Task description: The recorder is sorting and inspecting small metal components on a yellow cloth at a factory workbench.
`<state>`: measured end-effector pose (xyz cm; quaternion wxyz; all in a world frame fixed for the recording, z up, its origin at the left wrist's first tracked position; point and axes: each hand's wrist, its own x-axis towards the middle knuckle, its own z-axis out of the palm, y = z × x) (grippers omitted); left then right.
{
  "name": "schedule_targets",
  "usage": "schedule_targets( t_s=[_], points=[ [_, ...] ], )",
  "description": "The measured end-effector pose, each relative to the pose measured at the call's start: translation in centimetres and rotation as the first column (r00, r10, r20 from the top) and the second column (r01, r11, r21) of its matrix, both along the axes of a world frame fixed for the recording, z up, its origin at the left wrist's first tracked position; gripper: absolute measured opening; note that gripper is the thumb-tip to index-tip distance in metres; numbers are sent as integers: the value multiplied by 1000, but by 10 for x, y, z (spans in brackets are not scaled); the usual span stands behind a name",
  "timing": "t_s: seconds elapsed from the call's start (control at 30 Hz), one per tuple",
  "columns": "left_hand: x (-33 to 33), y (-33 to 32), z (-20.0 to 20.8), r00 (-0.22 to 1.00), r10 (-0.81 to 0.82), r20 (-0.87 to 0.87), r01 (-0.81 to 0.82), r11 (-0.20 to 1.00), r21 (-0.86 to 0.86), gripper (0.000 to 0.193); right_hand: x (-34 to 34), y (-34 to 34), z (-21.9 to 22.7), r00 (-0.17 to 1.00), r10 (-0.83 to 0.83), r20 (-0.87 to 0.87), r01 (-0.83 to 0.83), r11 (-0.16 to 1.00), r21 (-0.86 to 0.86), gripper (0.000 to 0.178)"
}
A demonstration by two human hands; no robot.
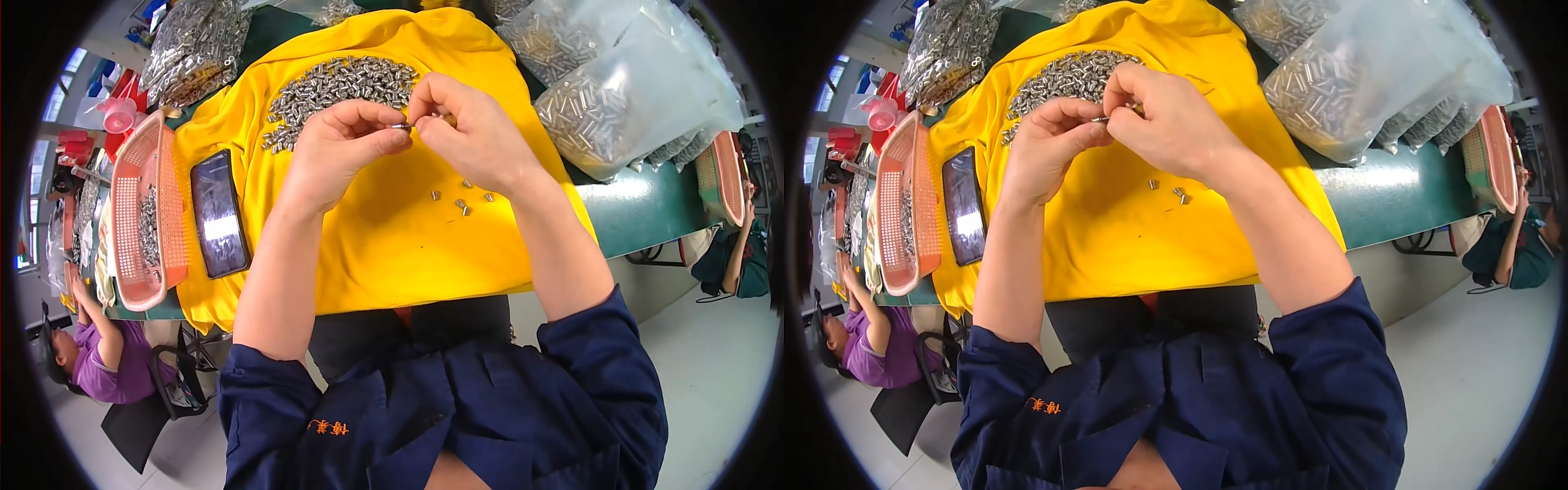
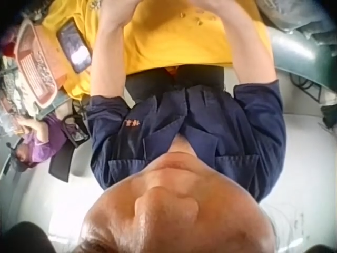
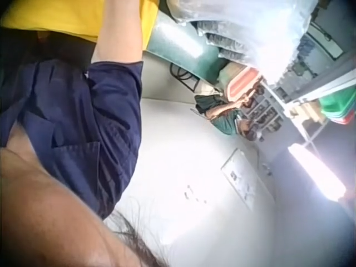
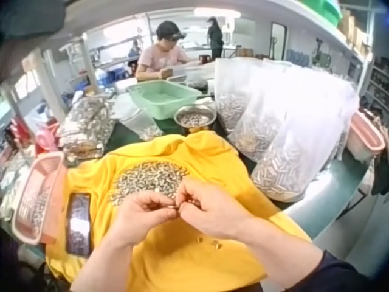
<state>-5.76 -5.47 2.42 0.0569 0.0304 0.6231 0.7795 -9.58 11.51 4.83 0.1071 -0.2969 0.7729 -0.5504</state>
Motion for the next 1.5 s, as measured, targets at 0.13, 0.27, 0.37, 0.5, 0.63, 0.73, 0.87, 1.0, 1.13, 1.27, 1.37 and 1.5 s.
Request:
schedule_targets(
  t_s=[0.13, 0.27, 0.37, 0.5, 0.63, 0.73, 0.87, 1.0, 1.13, 1.27, 1.37, 1.5],
  points=[
    [1, 1, 0, 1000, 20, 6, -21, 1000, 14, 15, 2, -1, -1, 995, -17, -94, 19, 999, 25, 5],
    [2, 3, 0, 998, 54, -36, -57, 994, -97, 12, 5, -4, -1, 966, -62, -250, 87, 992, 89, 8],
    [4, 4, 2, 994, 73, -85, -85, 986, -145, 10, 5, -7, -3, 971, -69, -228, 89, 993, 77, 8],
    [4, 6, 6, 991, 96, -94, -121, 947, -299, 10, 8, -10, -10, 974, -96, -204, 122, 985, 118, 7],
    [-1, -10, -7, 970, 186, -158, -243, 795, -556, 16, 3, -7, -12, 948, -125, -291, 153, 985, 76, 8],
    [-2, -5, -6, 984, 166, -65, -178, 907, -381, 17, 0, -4, -8, 958, -211, -195, 207, 977, -40, 8],
    [1, 2, -7, 993, 86, -77, -109, 915, -388, 19, 0, -5, -6, 964, -184, -190, 184, 983, -18, 8],
    [2, -2, -6, 996, 87, 24, -86, 996, -29, 17, 0, -3, -5, 978, -174, -112, 167, 984, -69, 8],
    [3, -1, -5, 989, 23, 144, -62, 962, 267, 15, 1, -3, -4, 994, -106, 18, 108, 989, -100, 7],
    [4, 4, -2, 991, -22, 131, -25, 936, 351, 14, 0, -2, -3, 996, -77, 39, 82, 988, -132, 7],
    [4, 5, -3, 994, -17, 111, -22, 938, 345, 14, 2, -1, 0, 995, -10, 101, 23, 991, -128, 2],
    [4, 6, -6, 998, 22, 54, -36, 958, 285, 14, 3, -2, -2, 999, -38, -17, 36, 996, -80, 5]
  ],
)
